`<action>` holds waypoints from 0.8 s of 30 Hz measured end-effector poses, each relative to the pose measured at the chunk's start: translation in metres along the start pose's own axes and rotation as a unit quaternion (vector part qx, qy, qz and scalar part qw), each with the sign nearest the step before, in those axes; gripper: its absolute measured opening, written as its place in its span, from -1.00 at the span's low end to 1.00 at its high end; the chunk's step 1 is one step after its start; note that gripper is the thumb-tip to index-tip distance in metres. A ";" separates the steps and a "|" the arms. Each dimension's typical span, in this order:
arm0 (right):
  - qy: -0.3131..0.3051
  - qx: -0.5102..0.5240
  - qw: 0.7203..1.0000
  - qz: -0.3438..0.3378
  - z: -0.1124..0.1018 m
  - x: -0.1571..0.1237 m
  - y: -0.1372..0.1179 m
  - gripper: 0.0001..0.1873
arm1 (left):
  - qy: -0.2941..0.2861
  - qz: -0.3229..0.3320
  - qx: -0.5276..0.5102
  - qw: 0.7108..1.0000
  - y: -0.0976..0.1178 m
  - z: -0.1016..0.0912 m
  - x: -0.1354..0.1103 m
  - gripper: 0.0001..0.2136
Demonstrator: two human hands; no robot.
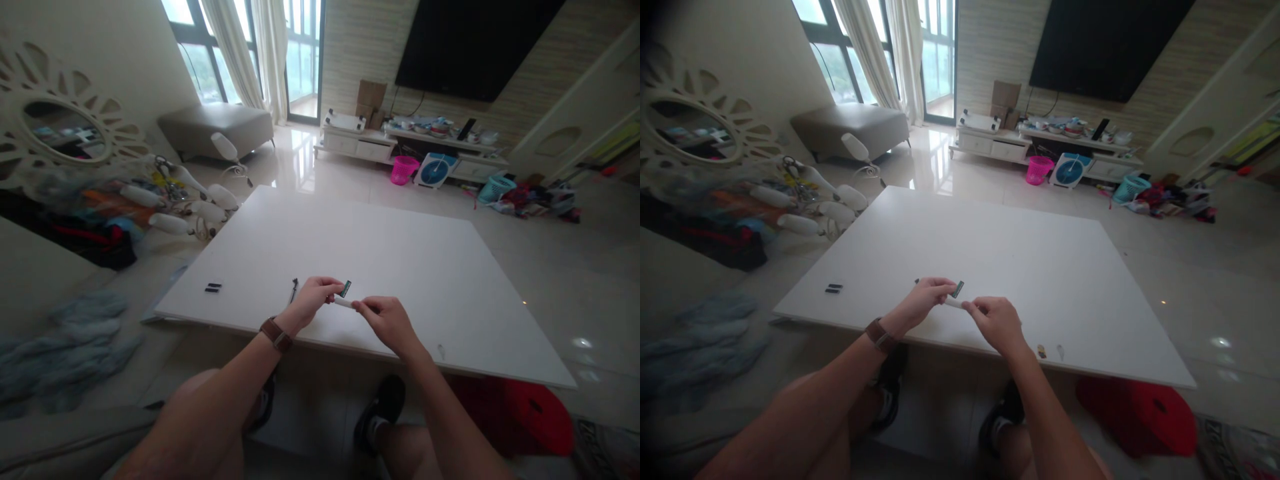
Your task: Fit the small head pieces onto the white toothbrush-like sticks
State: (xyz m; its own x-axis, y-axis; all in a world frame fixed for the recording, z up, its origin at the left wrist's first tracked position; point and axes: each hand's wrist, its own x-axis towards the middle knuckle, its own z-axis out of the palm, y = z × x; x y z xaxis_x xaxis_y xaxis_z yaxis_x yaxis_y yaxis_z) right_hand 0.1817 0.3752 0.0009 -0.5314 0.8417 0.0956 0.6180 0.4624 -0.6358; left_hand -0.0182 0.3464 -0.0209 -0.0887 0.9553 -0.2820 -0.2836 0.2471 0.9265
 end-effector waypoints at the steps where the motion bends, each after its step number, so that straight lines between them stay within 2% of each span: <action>1: -0.010 0.009 1.000 -0.007 0.001 0.000 -0.001 -0.45 | 0.003 -0.001 -0.003 1.000 0.001 0.000 0.000 -0.78; 5: 0.060 0.022 0.998 0.015 -0.003 0.001 0.002 -0.46 | -0.001 -0.010 -0.005 1.000 0.005 -0.001 -0.002 -0.77; 6: 0.060 0.015 0.998 0.019 -0.003 0.001 0.002 -0.46 | -0.001 -0.009 -0.001 1.000 0.005 -0.002 -0.002 -0.77; 10: -0.037 0.000 0.999 -0.015 -0.003 0.000 0.001 -0.45 | 0.002 -0.005 0.009 1.000 0.005 -0.002 -0.003 -0.78; 12: -0.021 0.016 1.000 -0.016 -0.003 0.000 0.000 -0.46 | 0.002 -0.004 0.009 1.000 0.005 -0.001 -0.002 -0.78; 15: 0.050 0.021 0.998 0.010 -0.003 0.002 0.001 -0.46 | 0.001 -0.007 0.012 1.000 0.005 -0.001 -0.003 -0.78; 16: 0.050 0.012 0.999 0.014 -0.003 0.002 0.001 -0.47 | 0.003 -0.007 0.012 1.000 0.005 -0.001 -0.003 -0.79; 20: -0.018 -0.018 1.000 -0.016 -0.002 0.001 0.000 -0.49 | 0.004 -0.007 0.005 1.000 0.006 -0.002 -0.003 -0.79; 24: 0.049 -0.001 0.999 0.004 -0.002 0.001 0.002 -0.46 | -0.005 -0.008 0.002 1.000 0.005 -0.004 -0.002 -0.79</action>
State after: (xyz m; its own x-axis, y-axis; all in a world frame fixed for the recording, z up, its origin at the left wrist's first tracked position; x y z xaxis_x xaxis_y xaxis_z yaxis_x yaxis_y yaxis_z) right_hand 0.1835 0.3780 0.0014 -0.4671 0.8688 0.1644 0.6239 0.4556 -0.6349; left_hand -0.0229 0.3448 -0.0169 -0.0754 0.9530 -0.2935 -0.2808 0.2621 0.9233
